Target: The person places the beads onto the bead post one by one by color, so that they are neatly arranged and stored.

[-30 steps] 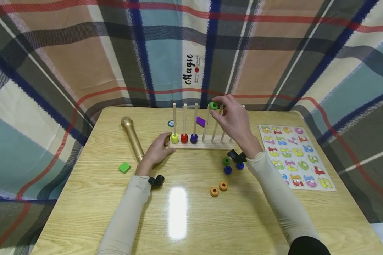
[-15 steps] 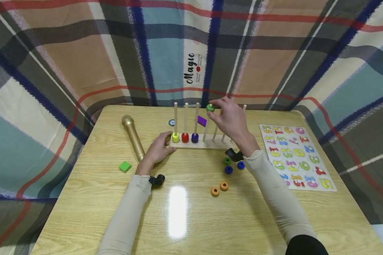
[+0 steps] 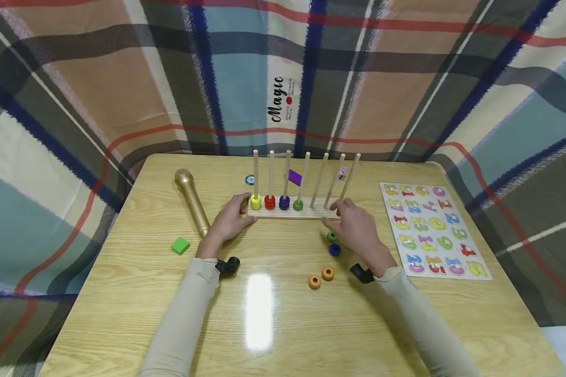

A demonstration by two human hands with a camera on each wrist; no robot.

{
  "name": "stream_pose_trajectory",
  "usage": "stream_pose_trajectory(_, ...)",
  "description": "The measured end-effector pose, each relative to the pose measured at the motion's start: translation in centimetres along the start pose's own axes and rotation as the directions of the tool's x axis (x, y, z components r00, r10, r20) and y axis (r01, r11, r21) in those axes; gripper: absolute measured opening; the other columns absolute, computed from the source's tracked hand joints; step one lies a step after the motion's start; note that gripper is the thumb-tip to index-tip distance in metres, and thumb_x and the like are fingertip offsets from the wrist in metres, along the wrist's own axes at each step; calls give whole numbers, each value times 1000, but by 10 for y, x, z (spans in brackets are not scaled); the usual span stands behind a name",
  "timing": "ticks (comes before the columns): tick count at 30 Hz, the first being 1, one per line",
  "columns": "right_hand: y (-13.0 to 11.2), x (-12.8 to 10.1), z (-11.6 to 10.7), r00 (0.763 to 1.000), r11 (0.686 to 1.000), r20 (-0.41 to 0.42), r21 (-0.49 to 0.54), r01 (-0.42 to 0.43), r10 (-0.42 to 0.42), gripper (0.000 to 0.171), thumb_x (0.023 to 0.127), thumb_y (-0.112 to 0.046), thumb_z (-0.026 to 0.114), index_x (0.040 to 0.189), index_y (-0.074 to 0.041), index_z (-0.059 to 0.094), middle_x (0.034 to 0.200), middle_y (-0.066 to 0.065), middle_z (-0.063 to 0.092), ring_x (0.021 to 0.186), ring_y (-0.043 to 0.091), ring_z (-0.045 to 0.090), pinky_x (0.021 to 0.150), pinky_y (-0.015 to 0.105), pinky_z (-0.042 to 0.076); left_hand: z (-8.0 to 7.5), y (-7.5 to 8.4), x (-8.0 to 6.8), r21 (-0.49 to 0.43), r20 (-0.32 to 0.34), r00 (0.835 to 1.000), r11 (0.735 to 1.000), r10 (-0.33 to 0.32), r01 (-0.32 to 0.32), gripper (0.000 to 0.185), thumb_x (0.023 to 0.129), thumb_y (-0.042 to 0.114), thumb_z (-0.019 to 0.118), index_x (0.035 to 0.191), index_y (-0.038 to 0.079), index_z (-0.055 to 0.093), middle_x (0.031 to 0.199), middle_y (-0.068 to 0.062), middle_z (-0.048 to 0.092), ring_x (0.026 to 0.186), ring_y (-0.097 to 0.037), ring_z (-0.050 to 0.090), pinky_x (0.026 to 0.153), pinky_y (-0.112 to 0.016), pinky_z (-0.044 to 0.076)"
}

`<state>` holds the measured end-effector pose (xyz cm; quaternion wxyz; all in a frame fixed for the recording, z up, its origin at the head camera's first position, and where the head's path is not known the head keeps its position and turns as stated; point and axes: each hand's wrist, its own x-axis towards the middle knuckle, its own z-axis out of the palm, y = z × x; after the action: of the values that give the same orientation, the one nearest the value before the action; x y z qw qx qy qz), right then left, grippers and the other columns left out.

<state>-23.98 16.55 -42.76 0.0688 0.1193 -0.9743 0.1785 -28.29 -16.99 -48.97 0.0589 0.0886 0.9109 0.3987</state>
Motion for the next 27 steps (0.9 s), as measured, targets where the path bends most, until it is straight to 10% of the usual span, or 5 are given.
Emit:
stream_pose_trajectory(4,9,-10,17,971,995,229,-97,-41,62,35,98,-40,76,110,-7,74,96,8,71,72,22,64,64,44,55,-1,-1,0,5,0,1000,1000,-11,11,77,100,18,76,165,5,36,146,-20,53,118,-34,56,104,-55,46)
stream_pose_trajectory(10,3,-11,20,974,998,223,-55,-30,42,27,93,-26,80,111,-7,73,94,6,72,71,19,61,62,40,53,-2,1,0,3,-6,1000,1000,-2,2,77,100,17,77,165,5,37,131,-18,55,110,-31,54,98,-53,45)
stream_pose_trajectory(18,-26,3,-19,991,988,-40,88,128,-124,27,92,-16,83,117,-8,74,109,9,70,77,24,65,61,41,53,1,2,-1,8,-5,1000,1000,0,0,78,100,18,77,165,4,37,136,-20,56,115,-33,57,102,-55,46)
stream_pose_trajectory(27,-65,42,-62,886,932,-398,165,322,-236,31,97,-17,80,125,-8,75,114,10,67,68,19,51,55,34,37,0,1,0,1,-10,1000,1000,1,-1,78,99,18,78,164,4,37,144,-22,54,121,-36,58,108,-58,45)
